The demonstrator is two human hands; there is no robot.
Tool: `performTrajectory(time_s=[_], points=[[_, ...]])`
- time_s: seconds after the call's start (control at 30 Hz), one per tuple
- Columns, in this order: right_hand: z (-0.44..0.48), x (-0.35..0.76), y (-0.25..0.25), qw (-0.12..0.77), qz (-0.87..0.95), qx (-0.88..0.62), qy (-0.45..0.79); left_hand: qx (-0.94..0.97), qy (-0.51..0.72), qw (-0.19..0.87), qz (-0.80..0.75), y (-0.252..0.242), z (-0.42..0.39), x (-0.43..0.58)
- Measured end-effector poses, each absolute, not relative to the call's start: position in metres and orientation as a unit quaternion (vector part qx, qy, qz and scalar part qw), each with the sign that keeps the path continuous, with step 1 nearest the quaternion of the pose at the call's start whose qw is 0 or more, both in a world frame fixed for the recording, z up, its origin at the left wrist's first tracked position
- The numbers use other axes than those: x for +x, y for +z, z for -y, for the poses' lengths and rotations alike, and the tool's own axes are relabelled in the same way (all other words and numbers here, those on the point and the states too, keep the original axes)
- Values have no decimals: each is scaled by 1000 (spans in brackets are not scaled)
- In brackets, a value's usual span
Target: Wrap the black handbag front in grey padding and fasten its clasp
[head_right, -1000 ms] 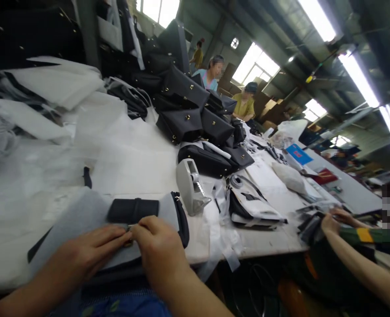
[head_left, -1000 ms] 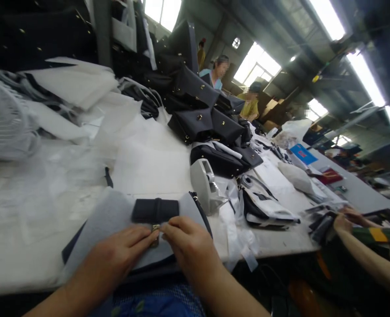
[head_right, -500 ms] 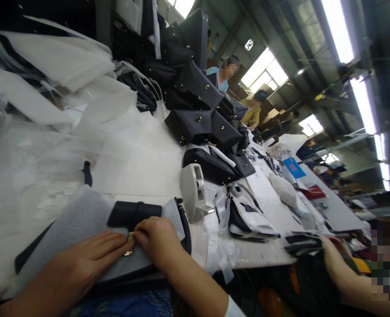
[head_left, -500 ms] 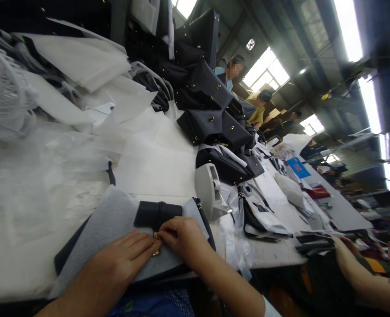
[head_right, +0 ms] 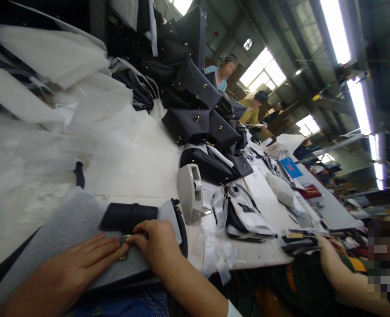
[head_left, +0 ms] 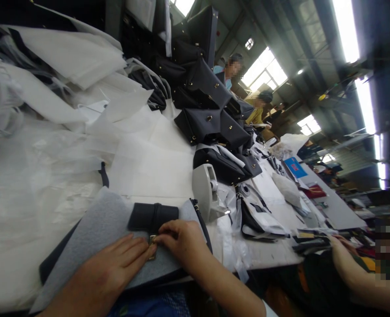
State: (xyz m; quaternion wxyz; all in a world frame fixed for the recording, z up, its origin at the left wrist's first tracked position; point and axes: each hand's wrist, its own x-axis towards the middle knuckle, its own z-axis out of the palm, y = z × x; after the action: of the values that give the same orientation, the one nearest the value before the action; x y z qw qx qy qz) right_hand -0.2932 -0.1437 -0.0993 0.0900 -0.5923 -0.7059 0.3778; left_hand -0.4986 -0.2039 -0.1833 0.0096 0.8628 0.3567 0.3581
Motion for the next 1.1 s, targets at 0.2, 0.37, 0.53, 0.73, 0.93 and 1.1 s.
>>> performTrajectory(time_s=[0.2,0.37,0.53,0.73,0.93,1.1], points=[[136,-295,-112,127,565,-598,554,870,353,25,-344,-177,202,-501],[130,-294,-119,128,502,-588,622,878,339,42,-336,-179,201,-501],[132,-292,-116,135,495,-591,623,868,357,62,-338,-187,204,-501],[137,-292,-117,136,543,-593,579,869,335,140,-338,-183,203,-508],[133,-294,-120,132,501,-597,612,872,336,136,-330,-182,202,-507],[129,-297,-110,119,447,-608,645,868,351,137,-323,-180,200,-507]])
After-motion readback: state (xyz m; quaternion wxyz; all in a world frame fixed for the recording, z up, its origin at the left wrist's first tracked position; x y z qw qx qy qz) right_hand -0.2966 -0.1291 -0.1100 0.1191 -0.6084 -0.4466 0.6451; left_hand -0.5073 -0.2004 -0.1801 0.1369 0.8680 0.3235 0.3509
